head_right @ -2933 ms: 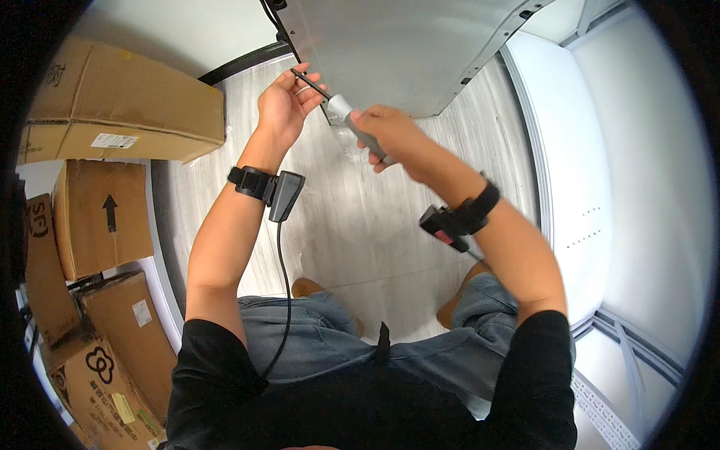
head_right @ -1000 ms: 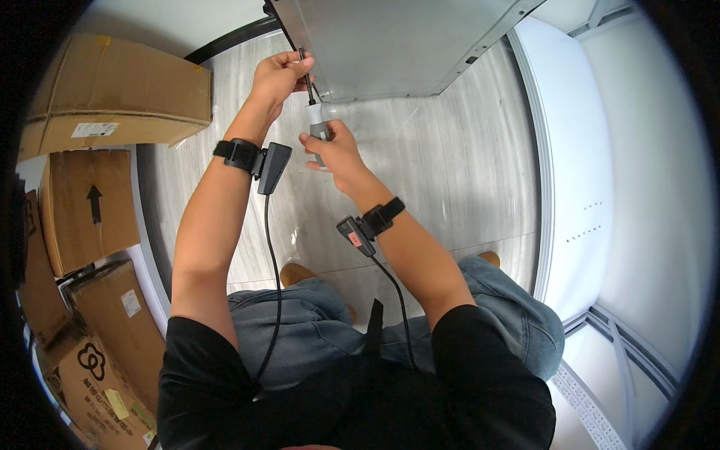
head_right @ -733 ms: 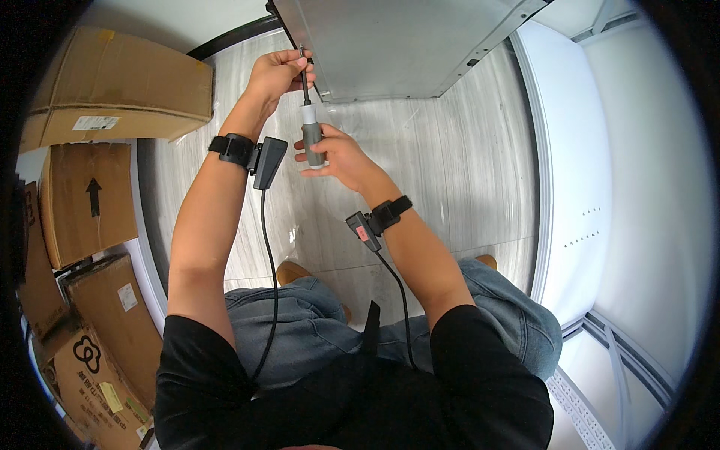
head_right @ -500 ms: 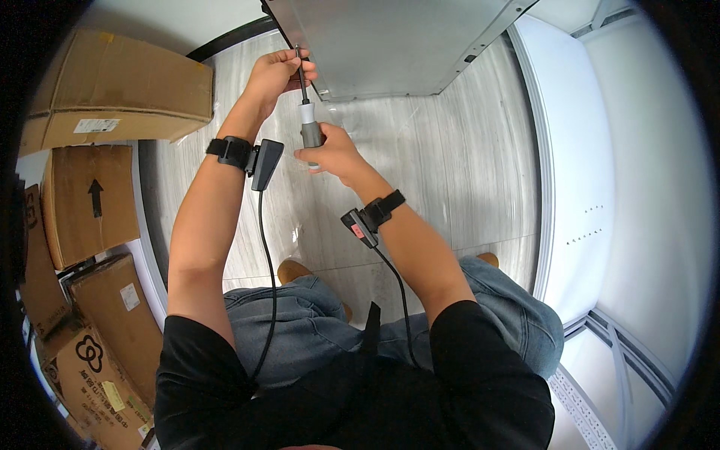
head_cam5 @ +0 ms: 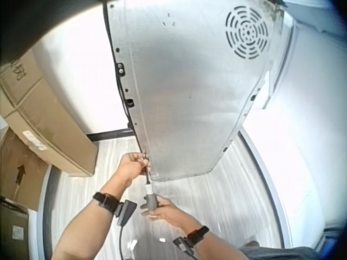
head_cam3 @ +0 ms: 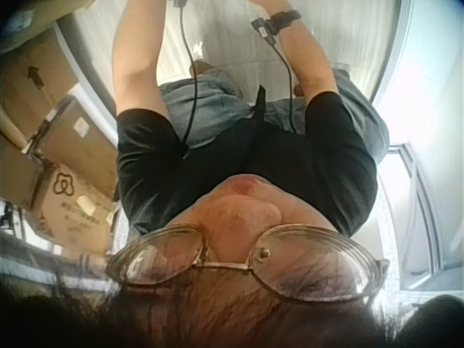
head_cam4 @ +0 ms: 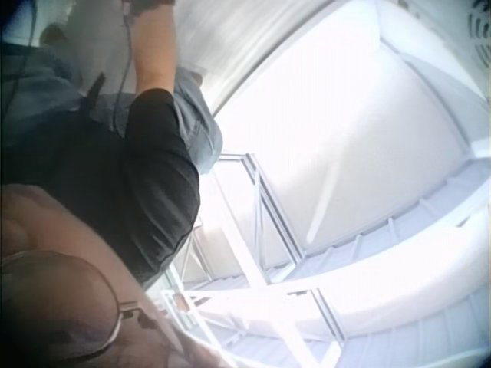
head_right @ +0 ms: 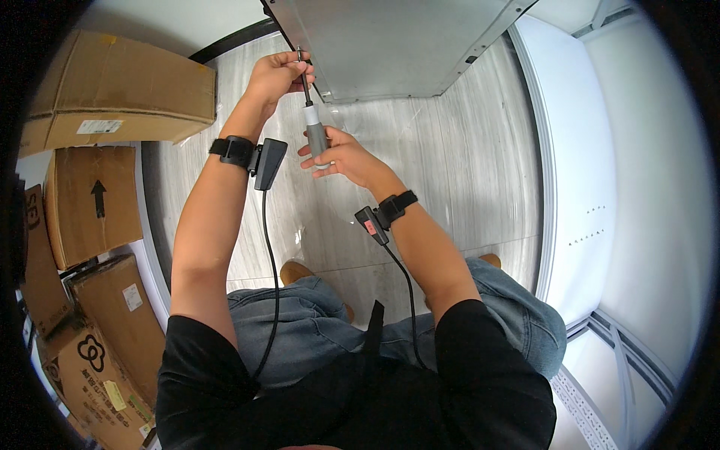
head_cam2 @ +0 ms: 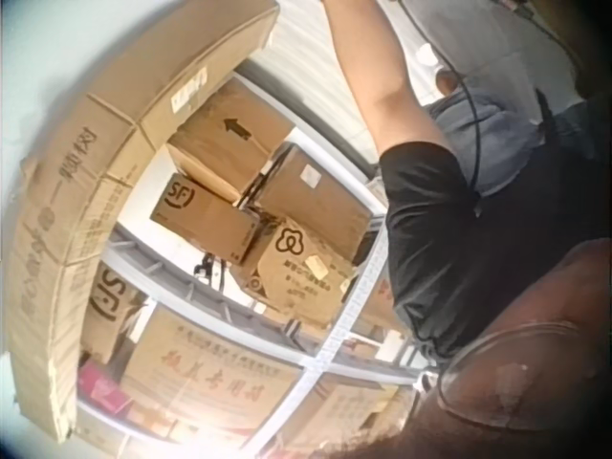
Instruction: The person uses a screwdriver to fasten screws into the back panel of a white electronic device. After securing the panel, the person wipes the device's exterior with a blue cloth.
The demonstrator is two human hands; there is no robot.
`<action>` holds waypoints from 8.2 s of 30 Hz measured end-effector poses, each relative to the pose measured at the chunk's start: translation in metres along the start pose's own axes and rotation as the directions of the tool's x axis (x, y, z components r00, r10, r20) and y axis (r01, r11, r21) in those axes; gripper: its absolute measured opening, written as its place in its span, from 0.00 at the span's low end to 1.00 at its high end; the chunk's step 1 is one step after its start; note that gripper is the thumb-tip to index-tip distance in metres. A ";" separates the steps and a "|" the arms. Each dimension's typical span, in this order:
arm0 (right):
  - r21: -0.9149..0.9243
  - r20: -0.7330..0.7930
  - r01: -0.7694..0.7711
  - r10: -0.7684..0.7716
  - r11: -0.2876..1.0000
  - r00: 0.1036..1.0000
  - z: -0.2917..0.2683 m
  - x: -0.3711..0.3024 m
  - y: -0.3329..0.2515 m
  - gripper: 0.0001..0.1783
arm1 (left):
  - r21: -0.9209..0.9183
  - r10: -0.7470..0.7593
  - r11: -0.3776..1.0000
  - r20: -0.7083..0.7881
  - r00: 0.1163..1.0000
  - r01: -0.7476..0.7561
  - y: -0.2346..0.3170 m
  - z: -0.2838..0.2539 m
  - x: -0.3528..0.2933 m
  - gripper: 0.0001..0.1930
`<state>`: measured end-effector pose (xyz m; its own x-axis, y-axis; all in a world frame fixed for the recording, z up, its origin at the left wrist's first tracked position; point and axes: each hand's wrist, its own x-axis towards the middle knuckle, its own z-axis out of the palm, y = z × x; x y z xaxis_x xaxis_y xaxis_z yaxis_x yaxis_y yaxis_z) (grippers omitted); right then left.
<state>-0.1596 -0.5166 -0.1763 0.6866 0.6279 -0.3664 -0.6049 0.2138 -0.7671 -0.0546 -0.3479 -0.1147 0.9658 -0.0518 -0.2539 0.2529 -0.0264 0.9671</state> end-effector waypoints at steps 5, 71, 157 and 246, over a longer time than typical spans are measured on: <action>-0.231 -0.102 0.130 -0.157 0.964 0.982 0.001 0.003 0.011 0.27 | -0.009 -0.019 1.000 0.018 1.000 0.019 0.003 0.001 -0.001 0.10; 0.102 -0.360 0.247 -0.195 0.964 0.912 -0.186 -0.153 -0.052 0.16 | -0.014 0.158 0.987 0.328 0.931 -0.163 0.040 0.311 0.014 0.10; 0.302 -0.562 0.167 0.034 0.939 0.826 -0.199 -0.150 0.094 0.16 | -0.092 -0.312 0.943 0.079 0.947 0.319 -0.159 0.313 0.025 0.09; 0.067 -0.586 0.124 -0.062 0.990 0.808 -0.230 -0.140 0.120 0.27 | 0.128 -0.216 0.973 0.237 0.947 0.190 -0.162 0.333 0.037 0.14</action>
<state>-0.2354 -0.7510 -0.3386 0.8284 0.0554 -0.5574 -0.5406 0.3400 -0.7696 -0.0791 -0.6783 -0.2850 0.8466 -0.2800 -0.4527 0.4227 -0.1632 0.8915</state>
